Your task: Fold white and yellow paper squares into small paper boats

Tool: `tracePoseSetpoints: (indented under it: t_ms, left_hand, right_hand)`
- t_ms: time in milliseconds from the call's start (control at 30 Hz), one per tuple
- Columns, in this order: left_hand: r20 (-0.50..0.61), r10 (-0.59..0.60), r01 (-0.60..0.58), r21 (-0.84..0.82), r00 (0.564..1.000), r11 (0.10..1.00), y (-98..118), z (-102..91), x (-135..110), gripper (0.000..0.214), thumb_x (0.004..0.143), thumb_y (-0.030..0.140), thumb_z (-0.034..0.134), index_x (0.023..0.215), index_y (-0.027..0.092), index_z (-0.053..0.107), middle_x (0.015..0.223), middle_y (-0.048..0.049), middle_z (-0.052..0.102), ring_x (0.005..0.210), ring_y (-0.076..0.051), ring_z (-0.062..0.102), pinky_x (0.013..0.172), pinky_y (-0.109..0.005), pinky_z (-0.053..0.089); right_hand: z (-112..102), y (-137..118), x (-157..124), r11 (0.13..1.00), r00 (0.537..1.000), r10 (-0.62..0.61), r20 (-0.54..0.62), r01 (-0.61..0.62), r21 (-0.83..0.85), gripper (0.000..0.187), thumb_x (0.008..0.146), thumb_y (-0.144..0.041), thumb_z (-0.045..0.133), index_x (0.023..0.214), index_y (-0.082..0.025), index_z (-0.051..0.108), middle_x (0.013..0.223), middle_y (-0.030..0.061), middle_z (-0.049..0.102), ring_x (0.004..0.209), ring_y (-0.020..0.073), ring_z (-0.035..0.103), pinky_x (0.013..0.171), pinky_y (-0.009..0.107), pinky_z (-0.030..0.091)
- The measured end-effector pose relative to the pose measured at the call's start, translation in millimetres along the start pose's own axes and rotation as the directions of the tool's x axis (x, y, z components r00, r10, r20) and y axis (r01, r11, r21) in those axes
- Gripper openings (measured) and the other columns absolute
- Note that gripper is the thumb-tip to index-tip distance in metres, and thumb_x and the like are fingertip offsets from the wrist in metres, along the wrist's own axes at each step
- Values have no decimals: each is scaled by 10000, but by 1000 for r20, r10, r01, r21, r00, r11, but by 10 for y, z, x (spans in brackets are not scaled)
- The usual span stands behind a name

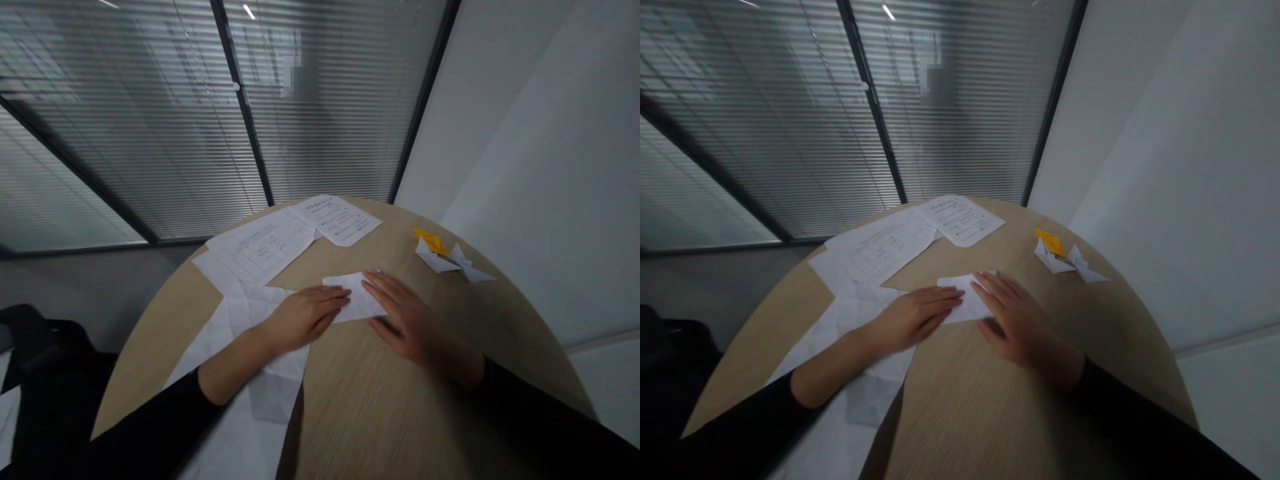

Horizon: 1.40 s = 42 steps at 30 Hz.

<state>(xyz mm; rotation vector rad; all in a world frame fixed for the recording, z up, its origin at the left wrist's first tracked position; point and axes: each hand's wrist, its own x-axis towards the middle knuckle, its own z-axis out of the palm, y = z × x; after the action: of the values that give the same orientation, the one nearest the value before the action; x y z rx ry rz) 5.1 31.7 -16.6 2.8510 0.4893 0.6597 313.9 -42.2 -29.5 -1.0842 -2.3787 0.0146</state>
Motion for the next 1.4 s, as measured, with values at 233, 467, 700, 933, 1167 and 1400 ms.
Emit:
tracePoseSetpoints:
  t_ms: [233,467,700,933,1167,1400]
  left_hand:
    - [70,-24,26,-29,997,999,13,-36,-9,424,1194,238,565,1604,234,673,1686,-111,663,1566,-280,657,1336,-556,537]
    - [112,-23,28,-44,993,999,14,-86,6,442,1211,288,553,1639,221,646,1719,-117,625,1594,-307,626,1362,-596,500]
    - [121,-15,20,-44,993,999,15,-119,4,457,1196,363,600,1630,228,650,1719,-121,628,1582,-326,637,1345,-595,517]
    - [60,-12,15,-48,998,999,37,-116,1,350,1198,356,588,1496,251,741,1611,-117,727,1439,-317,739,1213,-547,610]
    - [-101,-191,194,19,976,981,5,-81,-21,644,1061,499,794,1601,212,591,1635,-186,680,1453,-402,696,1214,-640,568]
    - [-102,-260,258,-30,960,966,-46,-52,-48,573,1047,491,808,1526,237,622,1374,-143,791,1256,-361,774,1110,-579,614]
  right_hand:
    - [136,-7,-89,1000,989,-1,149,-2,18,899,1160,-463,644,1879,-198,173,1883,205,376,1751,357,381,1407,608,420]
    - [91,366,-129,988,977,145,154,-134,-80,813,1183,-484,567,1860,-157,258,1846,245,430,1726,388,427,1389,641,429]
    - [150,459,-135,968,971,231,63,-223,-114,856,1127,-466,636,1847,-174,276,1799,257,502,1673,431,503,1351,695,451]
    - [176,480,-137,975,974,223,-46,-221,35,863,1023,-399,779,1783,-292,384,1663,176,672,1525,426,663,1318,744,468]
    - [136,406,-88,962,965,225,-139,-197,190,860,962,-291,826,1732,-323,446,1621,158,676,1473,409,680,1267,678,542]
    - [181,399,-73,923,941,285,-181,-219,317,907,942,-197,798,1744,-363,408,1608,139,675,1170,342,795,1157,640,628]
